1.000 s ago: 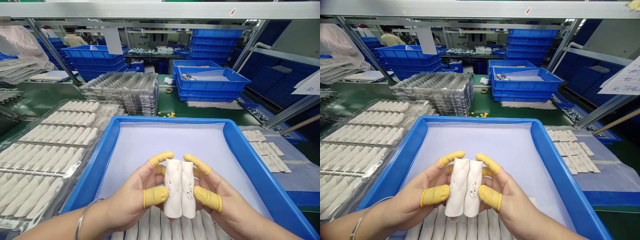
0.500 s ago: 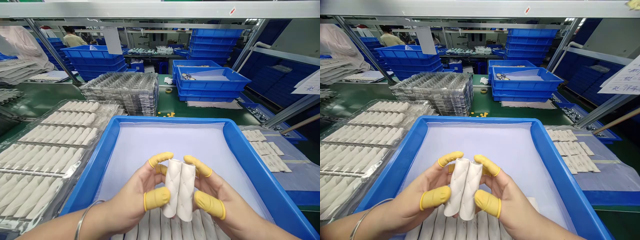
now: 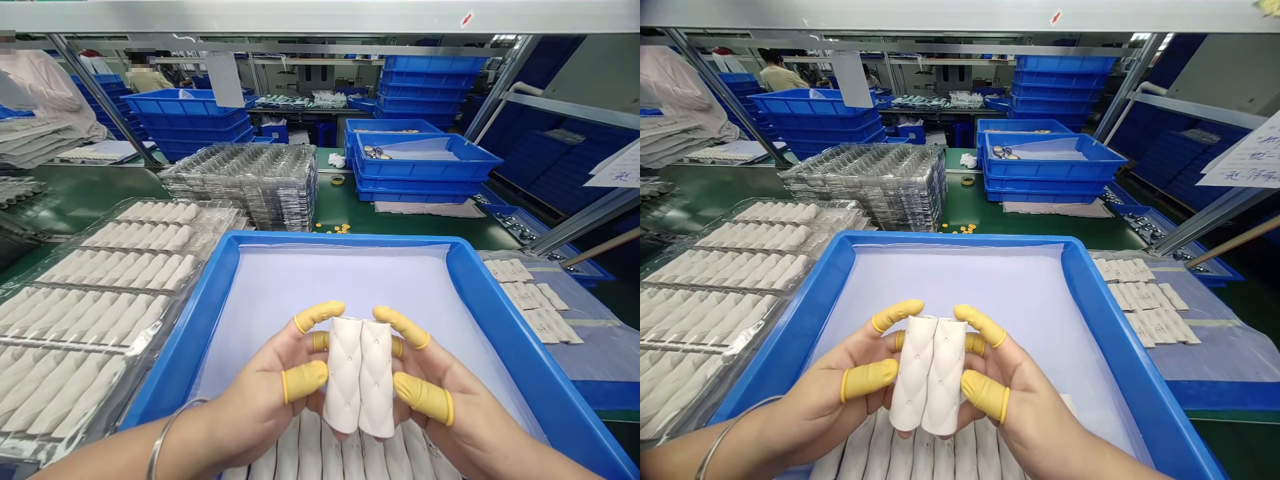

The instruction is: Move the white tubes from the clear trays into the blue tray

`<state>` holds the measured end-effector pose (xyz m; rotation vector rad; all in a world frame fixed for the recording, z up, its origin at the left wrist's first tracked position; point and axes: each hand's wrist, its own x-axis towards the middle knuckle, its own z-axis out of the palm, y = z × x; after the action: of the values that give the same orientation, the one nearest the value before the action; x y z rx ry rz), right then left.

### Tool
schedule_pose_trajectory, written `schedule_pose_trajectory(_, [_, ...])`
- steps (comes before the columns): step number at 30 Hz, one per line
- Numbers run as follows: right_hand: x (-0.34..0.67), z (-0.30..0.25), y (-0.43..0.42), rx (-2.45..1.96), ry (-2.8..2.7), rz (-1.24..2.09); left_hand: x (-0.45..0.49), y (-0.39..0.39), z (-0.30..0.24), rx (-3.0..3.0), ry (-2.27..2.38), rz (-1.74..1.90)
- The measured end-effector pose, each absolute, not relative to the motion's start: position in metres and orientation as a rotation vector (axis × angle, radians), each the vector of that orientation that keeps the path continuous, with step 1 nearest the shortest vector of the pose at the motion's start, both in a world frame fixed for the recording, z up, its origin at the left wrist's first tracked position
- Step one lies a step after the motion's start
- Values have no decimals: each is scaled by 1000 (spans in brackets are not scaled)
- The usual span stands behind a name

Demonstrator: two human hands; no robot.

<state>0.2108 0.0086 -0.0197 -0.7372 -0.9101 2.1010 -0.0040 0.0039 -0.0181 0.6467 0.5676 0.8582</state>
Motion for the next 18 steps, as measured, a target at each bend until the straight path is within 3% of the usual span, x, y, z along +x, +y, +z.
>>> schedule_pose_trajectory(18, [206, -16, 10, -774, -891, 2115, -1, 4, -21, 638, 586, 859])
